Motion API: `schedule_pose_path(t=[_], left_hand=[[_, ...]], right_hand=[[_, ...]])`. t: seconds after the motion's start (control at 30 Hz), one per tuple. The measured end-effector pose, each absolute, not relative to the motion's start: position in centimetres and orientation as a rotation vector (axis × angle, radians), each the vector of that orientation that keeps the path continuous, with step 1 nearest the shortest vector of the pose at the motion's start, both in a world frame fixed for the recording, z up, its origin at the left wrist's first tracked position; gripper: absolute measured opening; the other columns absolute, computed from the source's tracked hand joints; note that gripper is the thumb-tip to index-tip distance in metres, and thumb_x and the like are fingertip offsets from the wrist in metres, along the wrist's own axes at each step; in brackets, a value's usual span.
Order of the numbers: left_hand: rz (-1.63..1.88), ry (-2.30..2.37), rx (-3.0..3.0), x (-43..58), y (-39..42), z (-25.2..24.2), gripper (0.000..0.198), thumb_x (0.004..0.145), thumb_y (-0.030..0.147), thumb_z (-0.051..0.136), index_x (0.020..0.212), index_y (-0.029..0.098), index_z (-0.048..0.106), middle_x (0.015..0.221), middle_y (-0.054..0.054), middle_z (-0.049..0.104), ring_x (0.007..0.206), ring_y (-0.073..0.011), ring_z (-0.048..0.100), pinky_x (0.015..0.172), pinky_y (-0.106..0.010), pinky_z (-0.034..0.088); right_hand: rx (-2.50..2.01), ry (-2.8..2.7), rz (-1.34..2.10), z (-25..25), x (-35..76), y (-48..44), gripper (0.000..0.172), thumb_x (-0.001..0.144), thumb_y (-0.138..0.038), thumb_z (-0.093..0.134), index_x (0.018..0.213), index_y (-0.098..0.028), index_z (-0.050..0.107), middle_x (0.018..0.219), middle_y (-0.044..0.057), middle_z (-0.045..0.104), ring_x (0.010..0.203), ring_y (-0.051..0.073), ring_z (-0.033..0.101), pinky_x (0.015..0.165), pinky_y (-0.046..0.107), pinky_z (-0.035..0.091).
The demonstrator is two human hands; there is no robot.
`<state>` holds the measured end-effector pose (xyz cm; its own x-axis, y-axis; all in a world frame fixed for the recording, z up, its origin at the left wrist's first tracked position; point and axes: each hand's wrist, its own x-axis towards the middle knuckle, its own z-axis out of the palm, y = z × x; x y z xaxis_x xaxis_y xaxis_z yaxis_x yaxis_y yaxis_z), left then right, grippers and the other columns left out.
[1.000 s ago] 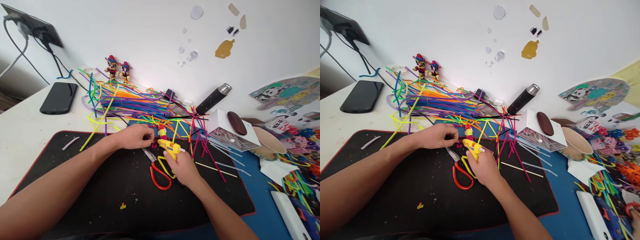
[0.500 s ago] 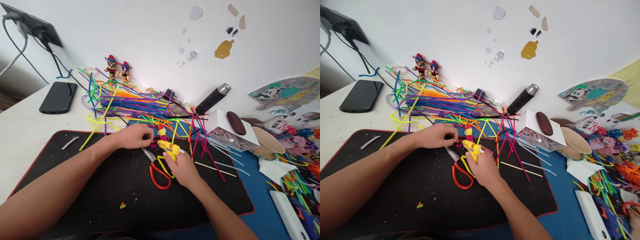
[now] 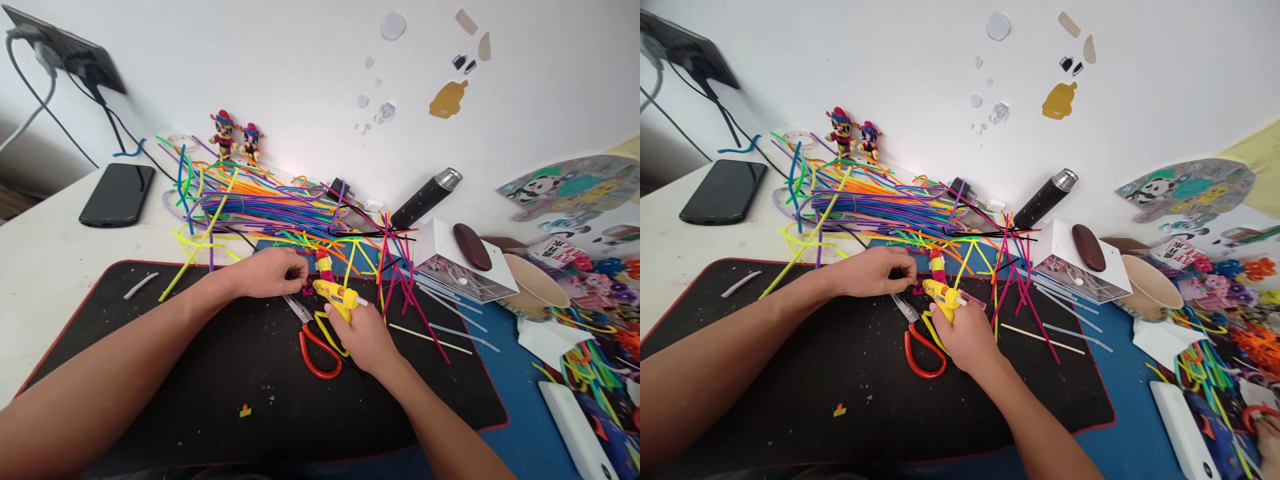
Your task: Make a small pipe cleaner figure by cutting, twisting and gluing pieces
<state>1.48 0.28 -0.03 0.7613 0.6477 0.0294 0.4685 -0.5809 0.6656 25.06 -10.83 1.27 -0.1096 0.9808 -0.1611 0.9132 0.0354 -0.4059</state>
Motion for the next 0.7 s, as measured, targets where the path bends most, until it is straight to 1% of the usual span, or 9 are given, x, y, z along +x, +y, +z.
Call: schedule_pose_path(t=[0.17, 0.37, 0.57, 0.7], left_hand=[[0.356, 0.83, 2.299, 1.54, 0.25, 0.1, 0.011, 0.086, 0.024, 0.058, 0.085, 0.02, 0.069, 0.084, -0.001, 0.071, 0.077, -0.0173, 0.063, 0.069, -0.026, 0.04], [0.356, 0.829, 2.294, 1.49, 0.26, 0.06, 0.011, 0.085, 0.022, 0.059, 0.085, 0.021, 0.069, 0.085, -0.002, 0.071, 0.077, -0.0178, 0.063, 0.069, -0.027, 0.04], [0.331, 0.835, 2.293, 1.52, 0.23, 0.22, 0.01, 0.085, 0.022, 0.059, 0.085, 0.02, 0.069, 0.084, -0.001, 0.07, 0.077, -0.0173, 0.062, 0.07, -0.026, 0.039], [0.342, 0.838, 2.292, 1.53, 0.21, 0.2, 0.01, 0.085, 0.022, 0.059, 0.085, 0.02, 0.069, 0.083, -0.001, 0.07, 0.076, -0.0169, 0.061, 0.069, -0.026, 0.039]], right_hand=[[-1.965, -2.137, 0.622, 1.14, 25.06, -10.74, 0.051, 0.103, -0.045, 0.05, 0.059, -0.026, 0.031, 0.053, 0.0, 0.047, 0.05, 0.016, 0.042, 0.055, 0.033, 0.028], [-1.962, -2.128, 0.622, 1.21, 25.08, -10.6, 0.049, 0.102, -0.042, 0.051, 0.06, -0.026, 0.033, 0.054, -0.001, 0.047, 0.05, 0.016, 0.042, 0.055, 0.032, 0.028], [-1.959, -2.154, 0.599, 1.38, 24.98, -10.57, 0.047, 0.103, -0.041, 0.053, 0.06, -0.025, 0.045, 0.055, 0.0, 0.051, 0.052, 0.017, 0.047, 0.056, 0.031, 0.03], [-1.956, -2.165, 0.575, 1.19, 25.12, -10.58, 0.047, 0.103, -0.041, 0.052, 0.06, -0.024, 0.049, 0.057, 0.001, 0.053, 0.055, 0.018, 0.051, 0.058, 0.03, 0.033]])
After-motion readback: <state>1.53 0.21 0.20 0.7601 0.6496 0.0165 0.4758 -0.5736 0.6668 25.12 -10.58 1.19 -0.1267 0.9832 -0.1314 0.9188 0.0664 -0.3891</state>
